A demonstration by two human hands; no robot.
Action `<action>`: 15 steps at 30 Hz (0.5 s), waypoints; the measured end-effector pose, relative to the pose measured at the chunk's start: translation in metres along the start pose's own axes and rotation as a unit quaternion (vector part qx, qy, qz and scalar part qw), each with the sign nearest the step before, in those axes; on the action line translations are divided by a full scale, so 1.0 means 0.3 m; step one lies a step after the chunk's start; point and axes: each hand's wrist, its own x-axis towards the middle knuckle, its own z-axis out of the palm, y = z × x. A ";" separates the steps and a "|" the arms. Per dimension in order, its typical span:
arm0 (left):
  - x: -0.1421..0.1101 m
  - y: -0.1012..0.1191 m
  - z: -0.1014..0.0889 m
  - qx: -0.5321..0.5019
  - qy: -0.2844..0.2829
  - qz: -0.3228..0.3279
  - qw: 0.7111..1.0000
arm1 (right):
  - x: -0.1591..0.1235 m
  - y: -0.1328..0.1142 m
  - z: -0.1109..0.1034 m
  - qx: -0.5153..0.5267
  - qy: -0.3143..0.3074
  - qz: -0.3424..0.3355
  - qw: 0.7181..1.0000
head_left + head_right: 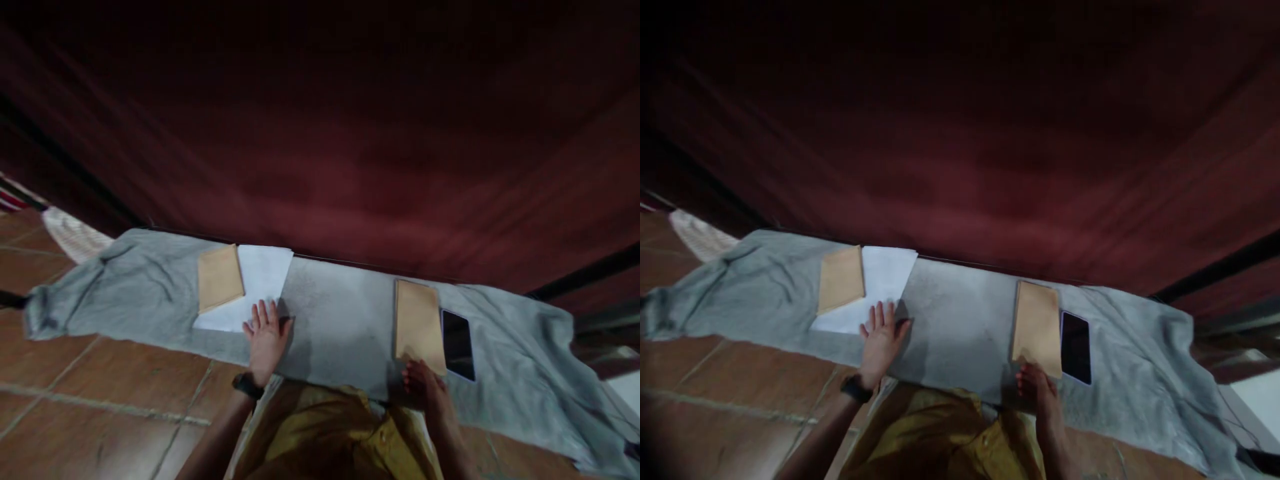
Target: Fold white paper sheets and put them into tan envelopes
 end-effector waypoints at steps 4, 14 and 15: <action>0.019 -0.048 -0.006 0.098 -0.046 -0.053 0.993 | -0.019 0.018 0.066 -0.061 -0.019 -0.007 0.998; 0.052 0.012 -0.092 0.110 -0.135 -0.010 0.985 | -0.060 0.053 0.126 -0.255 -0.094 -0.212 0.939; 0.045 0.023 -0.095 0.106 -0.137 0.004 0.985 | -0.055 0.061 0.124 -0.261 -0.096 -0.215 0.936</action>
